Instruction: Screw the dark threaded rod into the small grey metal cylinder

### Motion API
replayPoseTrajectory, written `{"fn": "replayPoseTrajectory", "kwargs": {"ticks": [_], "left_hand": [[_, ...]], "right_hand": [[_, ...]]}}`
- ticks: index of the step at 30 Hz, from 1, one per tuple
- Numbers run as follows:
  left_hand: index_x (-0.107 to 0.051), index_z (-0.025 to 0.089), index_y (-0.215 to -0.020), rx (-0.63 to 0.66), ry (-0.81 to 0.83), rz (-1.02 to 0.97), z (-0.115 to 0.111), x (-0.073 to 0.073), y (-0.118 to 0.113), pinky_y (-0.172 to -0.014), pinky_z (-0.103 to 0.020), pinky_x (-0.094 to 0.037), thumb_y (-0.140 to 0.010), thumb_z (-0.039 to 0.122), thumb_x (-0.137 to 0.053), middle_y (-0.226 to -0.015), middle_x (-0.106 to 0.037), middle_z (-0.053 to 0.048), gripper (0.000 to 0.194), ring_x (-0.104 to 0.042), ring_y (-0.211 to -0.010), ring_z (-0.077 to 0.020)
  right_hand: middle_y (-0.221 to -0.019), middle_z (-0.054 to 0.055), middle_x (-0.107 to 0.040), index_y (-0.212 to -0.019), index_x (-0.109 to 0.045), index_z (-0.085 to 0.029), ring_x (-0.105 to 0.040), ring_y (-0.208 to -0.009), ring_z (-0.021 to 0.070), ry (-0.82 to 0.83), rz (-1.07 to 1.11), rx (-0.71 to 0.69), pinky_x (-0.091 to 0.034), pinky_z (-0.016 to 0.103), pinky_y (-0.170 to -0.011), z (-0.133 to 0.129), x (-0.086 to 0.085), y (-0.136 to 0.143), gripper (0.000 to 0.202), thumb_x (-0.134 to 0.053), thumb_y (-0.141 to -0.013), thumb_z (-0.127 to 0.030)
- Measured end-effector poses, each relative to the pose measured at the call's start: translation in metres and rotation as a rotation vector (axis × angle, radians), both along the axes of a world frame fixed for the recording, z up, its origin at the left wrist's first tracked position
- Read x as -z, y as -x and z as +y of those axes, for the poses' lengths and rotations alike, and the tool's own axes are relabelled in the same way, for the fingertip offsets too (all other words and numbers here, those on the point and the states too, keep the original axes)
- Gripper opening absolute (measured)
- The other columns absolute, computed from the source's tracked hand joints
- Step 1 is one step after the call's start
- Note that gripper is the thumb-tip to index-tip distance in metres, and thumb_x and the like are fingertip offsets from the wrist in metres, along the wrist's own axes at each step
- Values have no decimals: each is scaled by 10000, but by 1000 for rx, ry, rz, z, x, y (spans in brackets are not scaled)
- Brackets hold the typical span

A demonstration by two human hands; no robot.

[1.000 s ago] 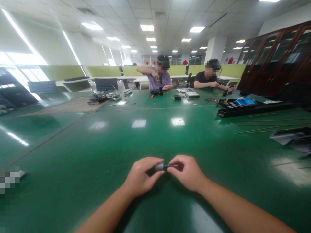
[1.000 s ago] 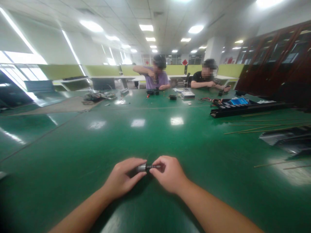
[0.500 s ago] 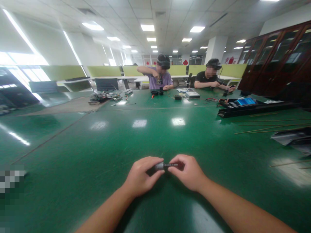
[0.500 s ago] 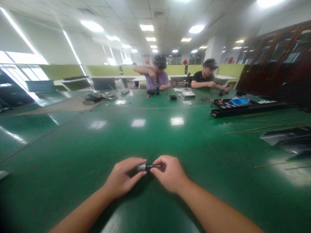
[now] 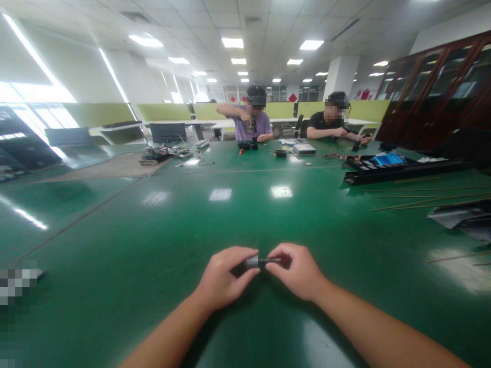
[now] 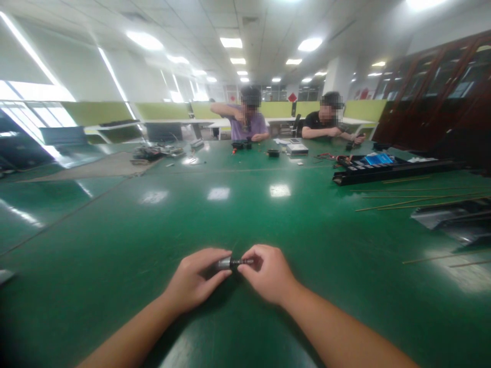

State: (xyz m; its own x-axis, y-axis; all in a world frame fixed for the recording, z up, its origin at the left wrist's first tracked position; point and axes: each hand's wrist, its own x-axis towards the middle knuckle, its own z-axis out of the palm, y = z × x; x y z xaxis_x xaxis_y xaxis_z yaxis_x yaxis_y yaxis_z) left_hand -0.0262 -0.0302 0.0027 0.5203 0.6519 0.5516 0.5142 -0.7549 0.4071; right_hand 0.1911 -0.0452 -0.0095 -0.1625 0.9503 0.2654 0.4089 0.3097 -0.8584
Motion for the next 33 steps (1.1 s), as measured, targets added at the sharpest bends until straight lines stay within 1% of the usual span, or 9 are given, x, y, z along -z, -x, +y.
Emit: {"fn": "replayPoseTrajectory", "kwargs": {"ticks": [9, 18, 33], "left_hand": [[-696, 195, -1087, -9, 11, 1, 0, -1, 0, -837, -339, -572, -838, 269, -678, -999, -746, -87, 260, -705, -903, -219], [-691, 202, -1092, -3, 8, -2, 1, 0, 0, -832, -338, -573, -833, 258, -683, -1005, -746, -79, 265, -706, -905, -217], [-689, 203, -1095, -5, 9, -3, 1, -1, 0, -828, -338, -572, -838, 260, -679, -1009, -744, -81, 263, -702, -910, -220]], "right_hand": [[-731, 18, -701, -794, -725, -181, -614, -659, 151, 1, -1, 0, -445, 237, -607, 0, -3, 0, 48, -705, -760, -207], [-726, 17, -701, -801, -726, -183, -613, -651, 151, 3, 5, -5, -447, 237, -601, 0, 0, 0, 54, -705, -758, -209], [-729, 23, -703, -802, -730, -176, -616, -655, 154, 17, 8, -4, -456, 243, -613, 0, -1, 0, 61, -705, -763, -216]]}}
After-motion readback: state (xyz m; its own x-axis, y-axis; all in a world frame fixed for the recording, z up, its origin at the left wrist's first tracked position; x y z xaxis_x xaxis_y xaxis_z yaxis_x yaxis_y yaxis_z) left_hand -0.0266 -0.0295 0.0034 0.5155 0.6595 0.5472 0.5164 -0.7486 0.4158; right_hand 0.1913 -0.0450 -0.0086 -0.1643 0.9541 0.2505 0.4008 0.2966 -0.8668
